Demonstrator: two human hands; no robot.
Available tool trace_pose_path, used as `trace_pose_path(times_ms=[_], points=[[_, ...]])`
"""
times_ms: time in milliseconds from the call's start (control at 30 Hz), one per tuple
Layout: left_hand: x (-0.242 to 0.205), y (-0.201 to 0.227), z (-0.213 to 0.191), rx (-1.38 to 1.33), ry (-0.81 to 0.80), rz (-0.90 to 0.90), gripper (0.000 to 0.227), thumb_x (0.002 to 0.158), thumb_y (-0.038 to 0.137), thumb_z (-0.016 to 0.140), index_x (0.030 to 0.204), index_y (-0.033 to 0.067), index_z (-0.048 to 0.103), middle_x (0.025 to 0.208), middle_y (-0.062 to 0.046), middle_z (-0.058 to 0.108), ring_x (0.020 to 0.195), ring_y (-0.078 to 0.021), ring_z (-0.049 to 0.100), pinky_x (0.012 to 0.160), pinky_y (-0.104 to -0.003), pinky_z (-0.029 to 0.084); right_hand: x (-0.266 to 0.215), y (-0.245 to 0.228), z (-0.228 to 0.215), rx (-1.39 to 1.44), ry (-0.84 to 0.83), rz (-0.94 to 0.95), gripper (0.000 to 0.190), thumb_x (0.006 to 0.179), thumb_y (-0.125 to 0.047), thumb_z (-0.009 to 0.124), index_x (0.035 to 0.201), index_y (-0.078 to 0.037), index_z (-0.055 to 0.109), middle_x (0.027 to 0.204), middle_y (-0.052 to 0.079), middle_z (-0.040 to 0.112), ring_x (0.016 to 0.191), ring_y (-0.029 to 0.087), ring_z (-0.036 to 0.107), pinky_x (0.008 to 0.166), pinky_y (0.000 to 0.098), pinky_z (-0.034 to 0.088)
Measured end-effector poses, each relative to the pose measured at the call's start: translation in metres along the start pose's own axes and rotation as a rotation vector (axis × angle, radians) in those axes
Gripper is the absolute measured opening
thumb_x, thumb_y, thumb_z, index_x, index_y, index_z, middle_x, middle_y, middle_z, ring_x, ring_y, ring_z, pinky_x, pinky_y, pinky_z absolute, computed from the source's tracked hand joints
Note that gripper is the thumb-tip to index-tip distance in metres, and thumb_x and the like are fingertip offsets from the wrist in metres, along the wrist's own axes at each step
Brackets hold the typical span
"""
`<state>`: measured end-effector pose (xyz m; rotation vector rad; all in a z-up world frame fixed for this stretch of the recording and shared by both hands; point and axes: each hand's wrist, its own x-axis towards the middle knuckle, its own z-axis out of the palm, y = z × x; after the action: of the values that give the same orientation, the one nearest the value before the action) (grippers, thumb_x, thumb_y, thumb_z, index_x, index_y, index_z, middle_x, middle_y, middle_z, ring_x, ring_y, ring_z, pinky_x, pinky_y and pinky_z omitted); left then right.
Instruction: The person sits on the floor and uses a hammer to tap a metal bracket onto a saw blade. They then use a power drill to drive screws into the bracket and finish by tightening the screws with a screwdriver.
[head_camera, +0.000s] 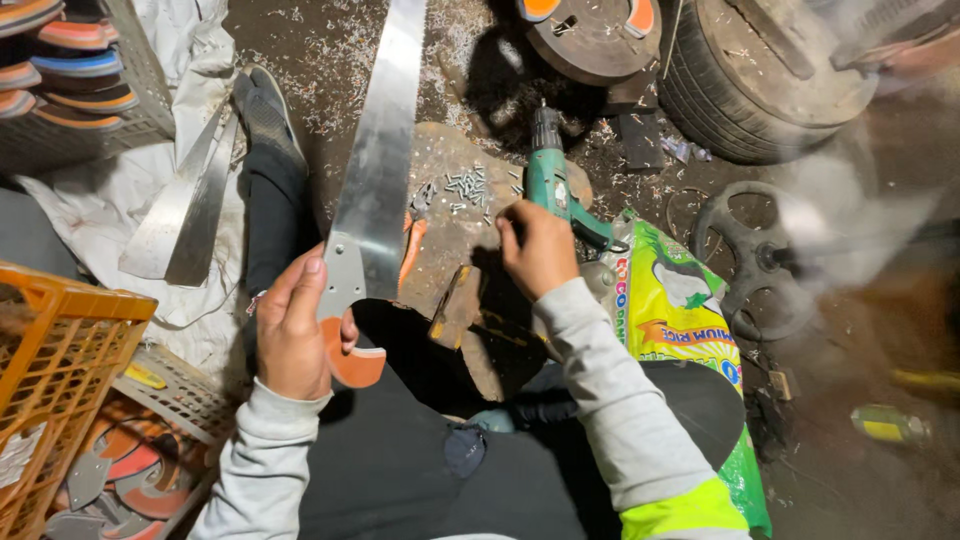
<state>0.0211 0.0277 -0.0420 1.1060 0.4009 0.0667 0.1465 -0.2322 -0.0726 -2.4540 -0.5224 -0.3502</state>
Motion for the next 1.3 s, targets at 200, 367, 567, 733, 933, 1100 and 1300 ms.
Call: trace_pose_path(times_ms=[200, 367, 567, 733, 933, 1100, 1300], points=[[0.003, -0.002, -0.011, -0.001, 0.029, -0.031, 0.043, 0.107, 0.031, 0.049, 0.135, 0.0031, 0.065, 0.082, -0.003, 0.064, 0.053, -0.0106, 0.053, 0.043, -0.026, 0.043, 0.006, 0.013, 0.064, -0.111, -0.166, 0.134, 0.020, 0.088, -0.025, 0.075, 0.097, -0.007, 0.070, 0.093, 0.015, 0.070, 0.084, 0.039, 0.068, 0.070, 0.0496, 0.054], [0.004, -0.007, -0.012, -0.015, 0.017, -0.057, 0.043, 0.106, 0.031, 0.050, 0.135, 0.0022, 0.065, 0.082, -0.003, 0.065, 0.052, -0.0106, 0.053, 0.042, -0.026, 0.042, 0.025, 0.020, 0.091, -0.238, -0.170, 0.164, 0.032, 0.087, -0.035, 0.077, 0.095, -0.005, 0.067, 0.095, 0.017, 0.069, 0.084, 0.043, 0.067, 0.069, 0.0523, 0.053], [0.003, -0.008, -0.010, -0.057, -0.001, -0.115, 0.042, 0.105, 0.030, 0.052, 0.135, 0.0041, 0.066, 0.081, -0.003, 0.066, 0.051, -0.0110, 0.054, 0.042, -0.027, 0.042, 0.021, 0.022, 0.098, -0.247, -0.152, 0.217, 0.023, 0.087, -0.031, 0.075, 0.088, -0.008, 0.072, 0.093, 0.014, 0.071, 0.083, 0.042, 0.068, 0.069, 0.0523, 0.054], [0.005, -0.015, 0.001, -0.150, -0.028, -0.245, 0.043, 0.103, 0.034, 0.053, 0.133, 0.0070, 0.067, 0.075, -0.002, 0.064, 0.050, -0.0117, 0.054, 0.042, -0.027, 0.042, 0.032, -0.010, 0.051, 0.030, 0.106, 0.123, 0.013, 0.092, -0.018, 0.076, 0.096, -0.006, 0.074, 0.094, 0.012, 0.074, 0.081, 0.028, 0.074, 0.073, 0.0388, 0.058], [0.004, -0.027, 0.020, -0.202, -0.076, -0.239, 0.036, 0.103, 0.033, 0.053, 0.119, 0.0049, 0.069, 0.079, -0.003, 0.065, 0.057, -0.0113, 0.059, 0.043, -0.027, 0.044, -0.034, -0.099, -0.029, 0.450, 0.029, -0.051, 0.016, 0.090, 0.000, 0.071, 0.106, -0.003, 0.072, 0.096, 0.009, 0.073, 0.083, 0.019, 0.073, 0.074, 0.0284, 0.058], [-0.004, -0.032, 0.035, -0.225, -0.137, -0.198, 0.036, 0.105, 0.032, 0.053, 0.118, 0.0011, 0.067, 0.083, -0.002, 0.066, 0.065, -0.0103, 0.060, 0.044, -0.026, 0.046, -0.056, -0.124, -0.037, 0.441, -0.049, -0.070, 0.014, 0.092, -0.001, 0.070, 0.105, -0.004, 0.071, 0.097, 0.009, 0.072, 0.086, 0.022, 0.074, 0.074, 0.0287, 0.057], [-0.014, -0.030, 0.045, -0.154, -0.133, -0.151, 0.039, 0.103, 0.031, 0.052, 0.127, 0.0044, 0.068, 0.080, 0.000, 0.064, 0.064, -0.0083, 0.058, 0.043, -0.024, 0.045, -0.057, -0.121, -0.043, 0.403, -0.111, 0.012, 0.010, 0.090, -0.004, 0.074, 0.100, -0.005, 0.073, 0.088, 0.008, 0.072, 0.071, 0.022, 0.071, 0.061, 0.0322, 0.054]])
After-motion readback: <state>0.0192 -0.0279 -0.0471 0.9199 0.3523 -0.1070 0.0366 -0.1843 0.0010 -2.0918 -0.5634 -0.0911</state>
